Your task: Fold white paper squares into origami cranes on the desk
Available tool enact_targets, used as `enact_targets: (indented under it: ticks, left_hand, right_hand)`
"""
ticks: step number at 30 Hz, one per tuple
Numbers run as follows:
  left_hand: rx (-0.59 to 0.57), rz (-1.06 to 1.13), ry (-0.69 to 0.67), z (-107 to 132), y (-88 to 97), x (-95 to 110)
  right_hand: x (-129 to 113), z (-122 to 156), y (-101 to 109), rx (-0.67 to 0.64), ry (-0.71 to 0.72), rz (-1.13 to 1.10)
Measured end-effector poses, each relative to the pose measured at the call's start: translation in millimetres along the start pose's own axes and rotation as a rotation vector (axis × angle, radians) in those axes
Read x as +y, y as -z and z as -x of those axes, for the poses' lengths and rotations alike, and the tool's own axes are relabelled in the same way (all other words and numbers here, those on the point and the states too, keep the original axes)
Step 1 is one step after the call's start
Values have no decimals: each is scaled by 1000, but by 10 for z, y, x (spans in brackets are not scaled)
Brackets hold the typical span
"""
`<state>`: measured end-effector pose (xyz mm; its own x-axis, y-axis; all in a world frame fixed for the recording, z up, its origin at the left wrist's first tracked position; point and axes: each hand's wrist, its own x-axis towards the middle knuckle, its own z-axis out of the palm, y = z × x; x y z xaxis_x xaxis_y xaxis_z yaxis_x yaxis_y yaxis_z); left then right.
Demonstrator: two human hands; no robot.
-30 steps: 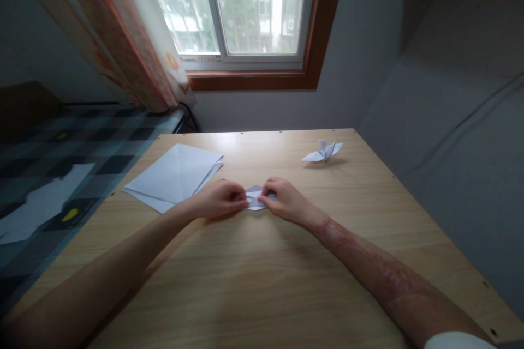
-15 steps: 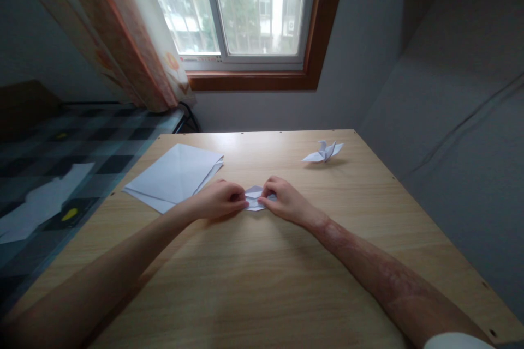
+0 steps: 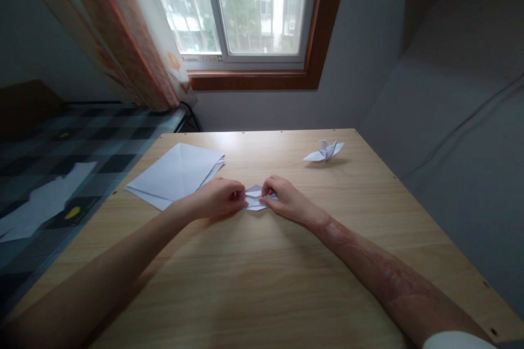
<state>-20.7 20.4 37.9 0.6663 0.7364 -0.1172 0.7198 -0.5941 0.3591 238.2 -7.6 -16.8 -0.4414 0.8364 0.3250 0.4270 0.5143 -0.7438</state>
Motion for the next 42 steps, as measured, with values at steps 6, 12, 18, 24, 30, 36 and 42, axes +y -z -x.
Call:
enact_targets:
  ticks: [6, 12, 18, 24, 30, 36, 42]
  left_hand:
    - [-50, 87, -140, 13, 70, -70]
    - [-48, 46, -203, 31, 102, -66]
    - [101, -171, -348, 42, 86, 33]
    - [39, -164, -404, 48, 44, 29]
    - [49, -186, -422, 77, 52, 40]
    - [33, -257, -457, 97, 42, 93]
    - [55, -242, -496, 91, 63, 84]
  right_hand:
    - [-3, -13, 89, -91, 14, 30]
    - [-33, -15, 164, -148, 10, 32]
    - [-13, -4, 161, -134, 19, 29]
    - [-13, -1, 160, -120, -4, 36]
    - [-20, 16, 131, -83, 5, 50]
    - [-22, 12, 156, -117, 19, 62]
    - [-52, 4, 270, -181, 34, 119]
